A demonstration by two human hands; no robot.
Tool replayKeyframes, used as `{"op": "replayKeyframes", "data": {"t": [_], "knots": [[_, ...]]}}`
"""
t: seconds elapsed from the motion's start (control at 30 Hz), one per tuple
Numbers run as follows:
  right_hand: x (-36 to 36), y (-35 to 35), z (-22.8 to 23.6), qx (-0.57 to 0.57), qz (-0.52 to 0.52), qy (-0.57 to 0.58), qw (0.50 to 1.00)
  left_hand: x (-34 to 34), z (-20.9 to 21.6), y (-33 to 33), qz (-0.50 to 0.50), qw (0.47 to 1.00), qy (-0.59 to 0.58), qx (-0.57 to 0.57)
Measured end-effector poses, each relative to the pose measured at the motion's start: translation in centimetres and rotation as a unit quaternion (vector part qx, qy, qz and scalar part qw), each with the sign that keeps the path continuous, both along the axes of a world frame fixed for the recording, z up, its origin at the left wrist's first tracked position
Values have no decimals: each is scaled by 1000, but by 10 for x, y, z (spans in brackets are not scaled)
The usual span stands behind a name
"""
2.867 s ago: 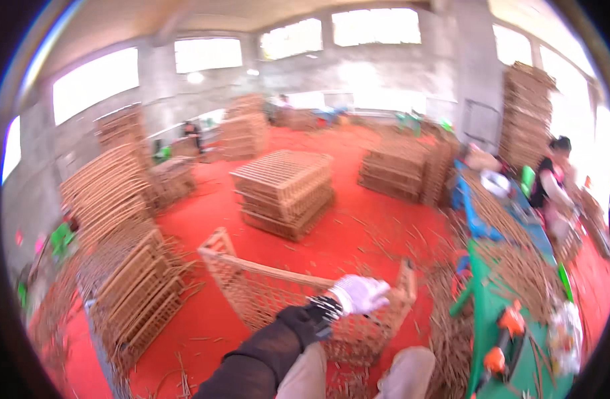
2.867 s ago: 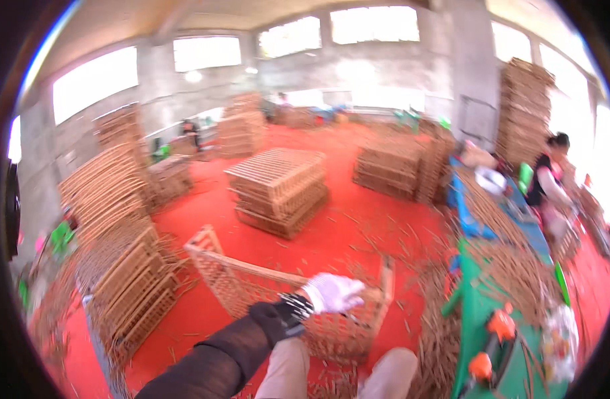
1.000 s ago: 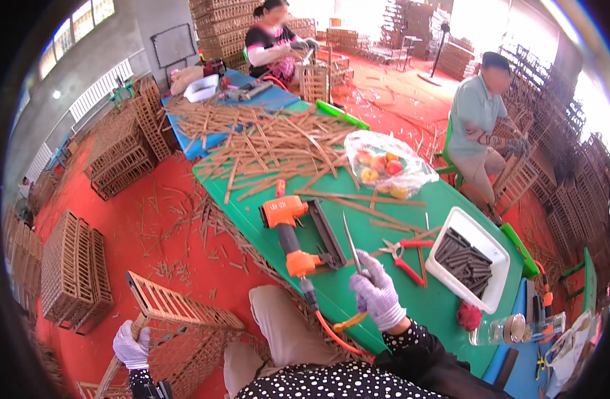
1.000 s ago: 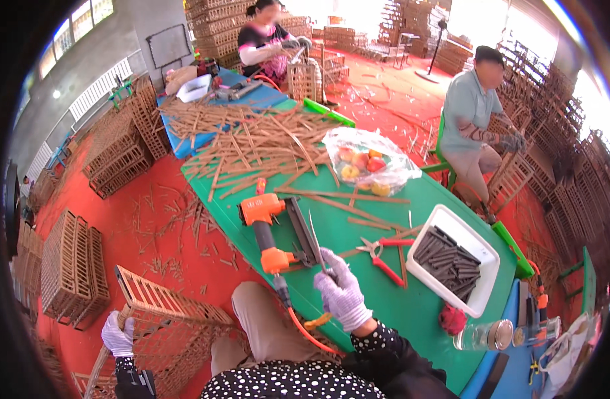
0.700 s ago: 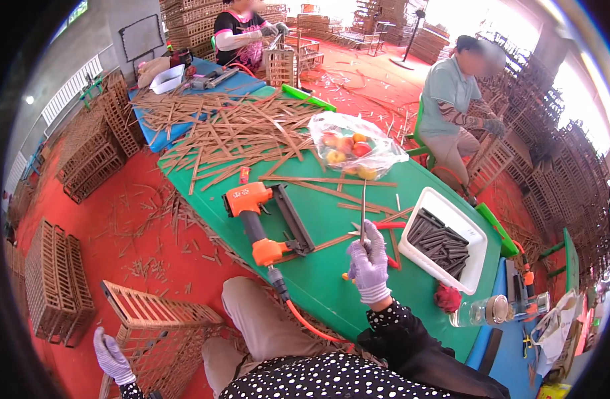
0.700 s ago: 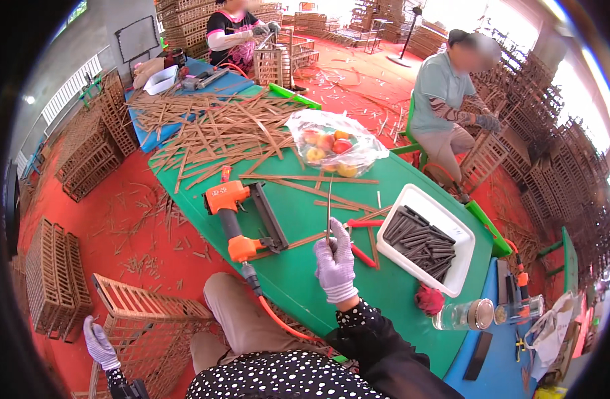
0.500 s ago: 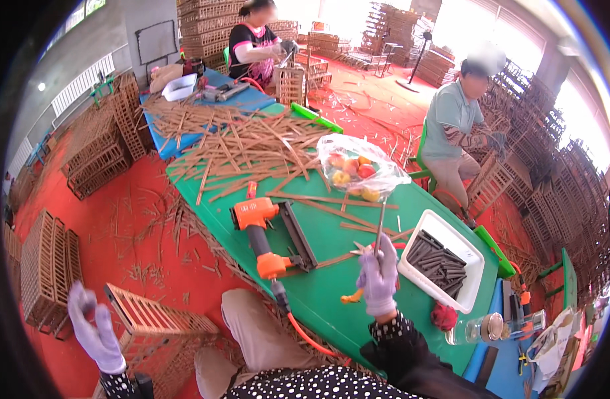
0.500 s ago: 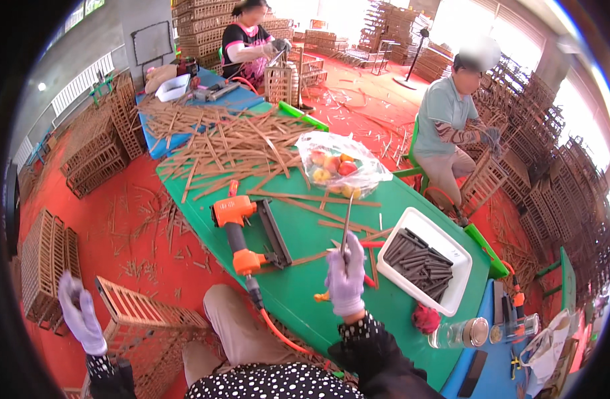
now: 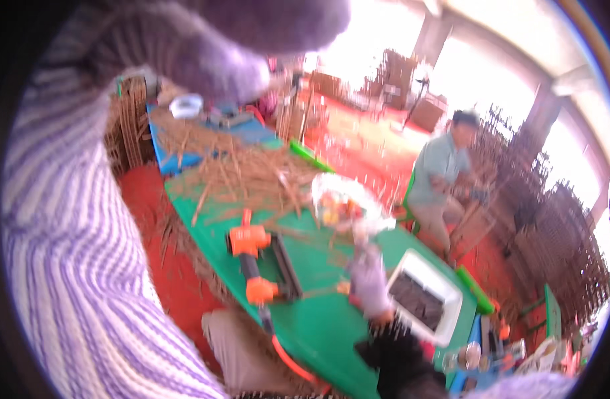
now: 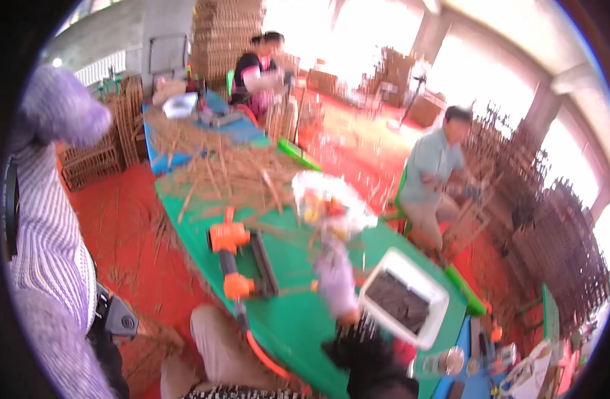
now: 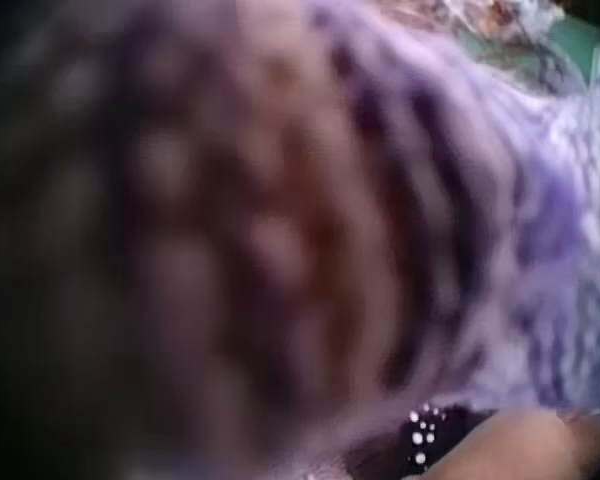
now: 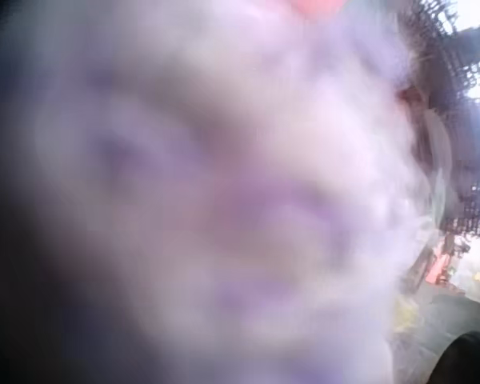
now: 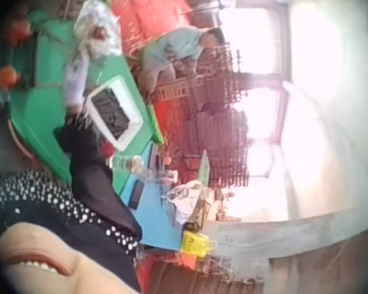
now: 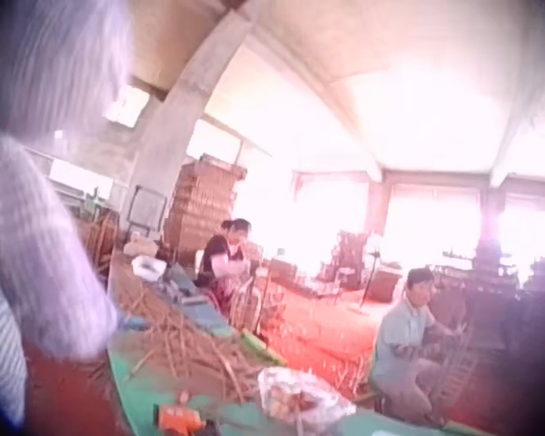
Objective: The person is assembling woven bamboo or wicker furniture components using pliers and staples.
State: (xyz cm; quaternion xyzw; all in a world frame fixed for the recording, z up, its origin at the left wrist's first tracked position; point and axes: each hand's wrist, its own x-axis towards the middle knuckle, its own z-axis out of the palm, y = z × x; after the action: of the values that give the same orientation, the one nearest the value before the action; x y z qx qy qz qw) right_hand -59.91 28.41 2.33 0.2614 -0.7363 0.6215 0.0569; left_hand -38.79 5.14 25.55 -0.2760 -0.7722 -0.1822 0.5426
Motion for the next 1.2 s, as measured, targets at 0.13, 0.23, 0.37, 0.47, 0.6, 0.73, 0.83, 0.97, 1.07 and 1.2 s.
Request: {"op": "replayKeyframes", "data": {"t": [0.13, 0.23, 0.37, 0.47, 0.6, 0.73, 0.83, 0.97, 1.07, 1.2], "knots": [[101, 16, -35, 85, 117, -42, 989, 0, -2, 7, -7, 1000, -4, -5], [157, -6, -52, 3, 109, -92, 990, -3, 6, 13, 3, 1000, -17, -5], [148, -9, -51, 161, 156, -102, 969, 8, -2, -12, 44, 998, -50, 15], [121, 11, -62, 169, 143, -100, 970, -17, -3, 9, 27, 998, -52, 11], [136, 16, -74, 123, 149, -101, 976, -16, -14, 11, 22, 997, -77, 9], [142, 11, -67, 140, 157, -121, 970, -11, -17, 11, 12, 997, -82, 8], [143, 10, -60, 160, 156, -149, 963, -11, -20, 12, -1, 996, -85, 3], [141, 11, -52, 172, 145, -154, 962, -12, -23, 17, -16, 996, -90, 1], [140, 11, -52, 176, 142, -151, 962, -12, -24, 19, -26, 995, -95, -2], [138, 11, -56, 168, 138, -132, 967, -12, -27, 22, -35, 995, -98, -5]]}}
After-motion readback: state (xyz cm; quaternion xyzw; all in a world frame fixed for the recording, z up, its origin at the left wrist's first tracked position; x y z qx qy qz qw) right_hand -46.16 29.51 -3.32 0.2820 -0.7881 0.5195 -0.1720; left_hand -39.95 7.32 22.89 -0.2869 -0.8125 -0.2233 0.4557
